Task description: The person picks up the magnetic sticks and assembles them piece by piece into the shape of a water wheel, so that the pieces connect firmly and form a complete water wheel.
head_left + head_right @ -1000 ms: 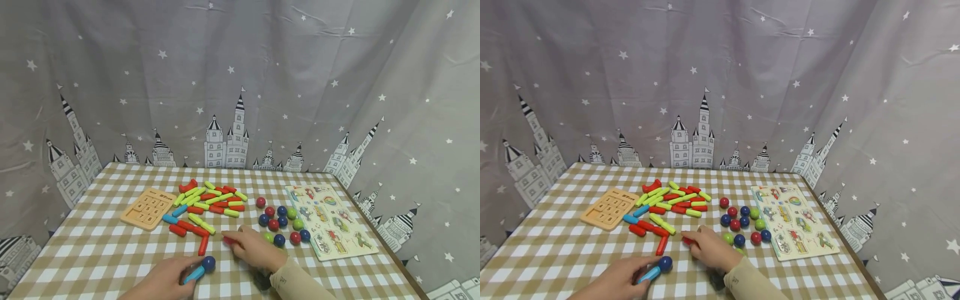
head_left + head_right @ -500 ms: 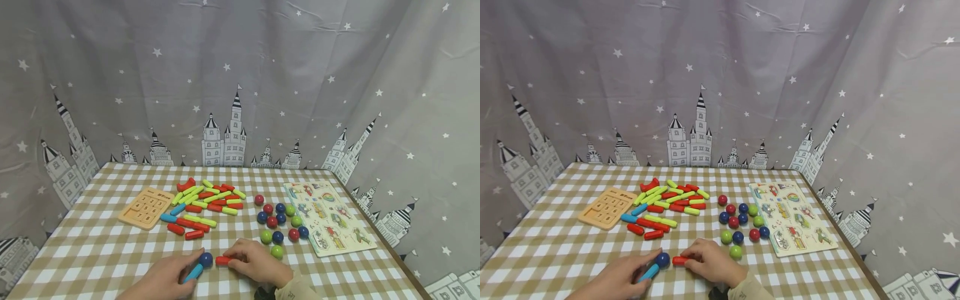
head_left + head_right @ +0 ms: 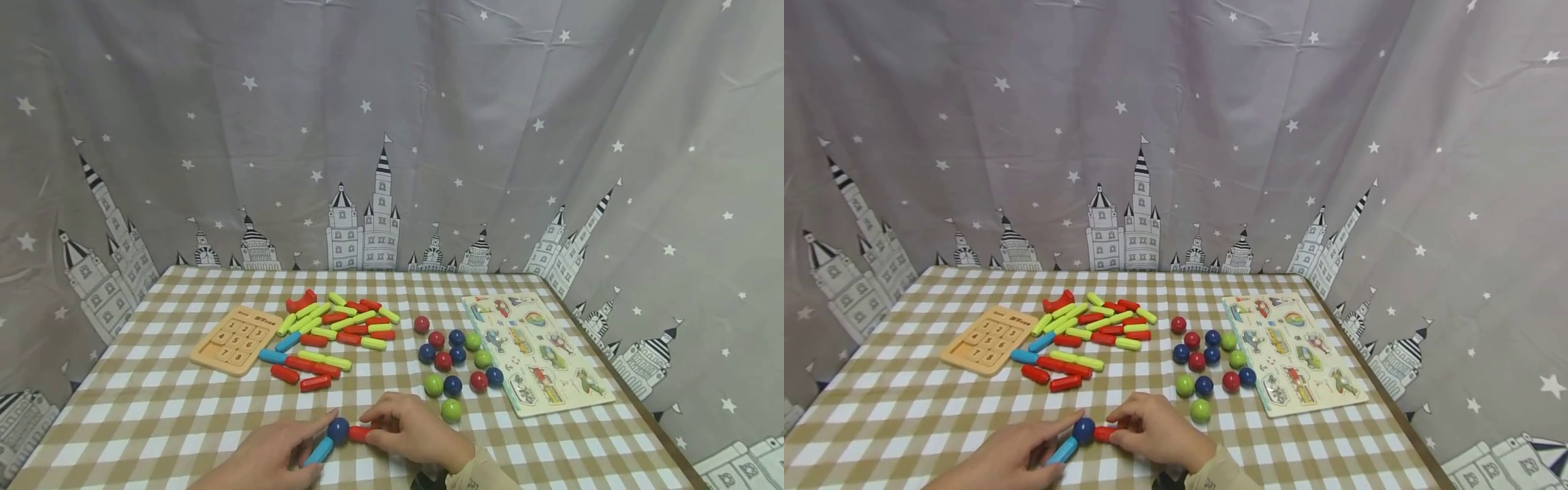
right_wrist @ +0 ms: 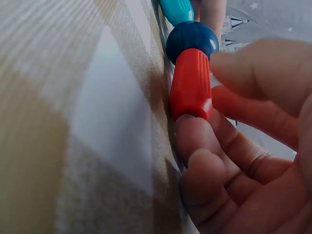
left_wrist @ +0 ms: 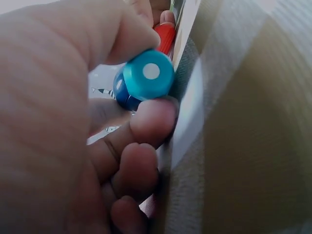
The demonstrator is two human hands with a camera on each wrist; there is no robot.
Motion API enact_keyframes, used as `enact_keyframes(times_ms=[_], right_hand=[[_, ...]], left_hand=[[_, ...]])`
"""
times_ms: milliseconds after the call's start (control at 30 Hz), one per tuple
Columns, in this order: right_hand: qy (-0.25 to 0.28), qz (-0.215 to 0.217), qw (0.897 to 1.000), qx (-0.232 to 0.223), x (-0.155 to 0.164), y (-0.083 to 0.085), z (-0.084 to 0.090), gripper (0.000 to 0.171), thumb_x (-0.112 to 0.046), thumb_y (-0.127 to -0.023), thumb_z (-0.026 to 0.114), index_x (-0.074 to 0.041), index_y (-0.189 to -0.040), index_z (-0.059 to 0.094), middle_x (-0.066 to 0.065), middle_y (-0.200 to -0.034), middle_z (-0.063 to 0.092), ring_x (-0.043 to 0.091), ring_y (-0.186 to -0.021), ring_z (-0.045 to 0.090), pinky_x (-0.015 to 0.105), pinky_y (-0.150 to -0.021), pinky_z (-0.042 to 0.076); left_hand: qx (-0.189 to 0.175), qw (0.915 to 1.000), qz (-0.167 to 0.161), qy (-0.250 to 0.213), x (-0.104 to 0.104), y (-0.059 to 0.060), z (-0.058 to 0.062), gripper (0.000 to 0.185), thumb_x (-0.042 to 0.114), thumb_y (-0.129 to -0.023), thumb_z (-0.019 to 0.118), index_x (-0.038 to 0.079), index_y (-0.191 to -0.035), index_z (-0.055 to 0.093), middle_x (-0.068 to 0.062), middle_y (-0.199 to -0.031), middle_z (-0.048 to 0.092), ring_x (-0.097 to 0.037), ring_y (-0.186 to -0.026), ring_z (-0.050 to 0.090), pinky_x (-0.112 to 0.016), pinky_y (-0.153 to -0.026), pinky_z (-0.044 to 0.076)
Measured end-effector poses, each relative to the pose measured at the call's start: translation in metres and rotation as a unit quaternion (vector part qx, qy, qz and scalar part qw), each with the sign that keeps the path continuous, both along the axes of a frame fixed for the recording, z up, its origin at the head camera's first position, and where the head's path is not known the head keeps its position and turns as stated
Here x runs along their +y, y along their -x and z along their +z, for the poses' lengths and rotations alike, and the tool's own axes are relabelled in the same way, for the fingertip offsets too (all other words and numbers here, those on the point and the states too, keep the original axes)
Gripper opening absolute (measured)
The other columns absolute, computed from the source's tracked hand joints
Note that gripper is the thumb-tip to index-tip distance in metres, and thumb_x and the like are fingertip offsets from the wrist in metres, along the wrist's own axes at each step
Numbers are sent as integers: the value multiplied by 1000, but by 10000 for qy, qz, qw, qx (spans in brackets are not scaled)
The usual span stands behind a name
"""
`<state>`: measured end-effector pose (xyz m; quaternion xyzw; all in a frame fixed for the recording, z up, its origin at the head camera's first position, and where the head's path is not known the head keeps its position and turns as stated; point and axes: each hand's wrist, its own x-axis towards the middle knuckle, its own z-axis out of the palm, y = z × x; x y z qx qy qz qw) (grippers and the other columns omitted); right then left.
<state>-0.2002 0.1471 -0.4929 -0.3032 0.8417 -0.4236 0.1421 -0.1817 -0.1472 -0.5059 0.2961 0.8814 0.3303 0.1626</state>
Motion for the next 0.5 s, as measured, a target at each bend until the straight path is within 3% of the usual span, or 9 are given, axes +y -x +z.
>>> enact_keyframes(times_ms=[233,400,500], right_hand=[[69,-39,9999,-124,1,-1,-1,22,-23,-95,75,-18,-117,75,-15,-85,64,-3,-70,53,16,-64,47],[143,-6,9998,-128,-1,-1,-2,35,-25,-96,75,-16,-129,70,-14,-81,63,-4,-66,52,15,-60,47],[132,-67,9999,-70,-2,-2,-2,36,-26,-96,75,-16,-130,70,-15,-84,64,-4,-68,53,16,-62,48]], left_hand=[[-147,9988,69,-453,-2,1,-2,65,49,-95,70,25,-152,52,15,-84,56,0,-69,51,-22,-57,41],[-85,9936,251,-1100,-3,4,-4,54,44,-93,73,18,-140,63,14,-94,62,0,-76,54,-22,-62,46],[-123,9919,141,-1260,-2,4,-4,47,42,-90,77,18,-130,69,16,-91,64,0,-75,56,-22,-63,48]])
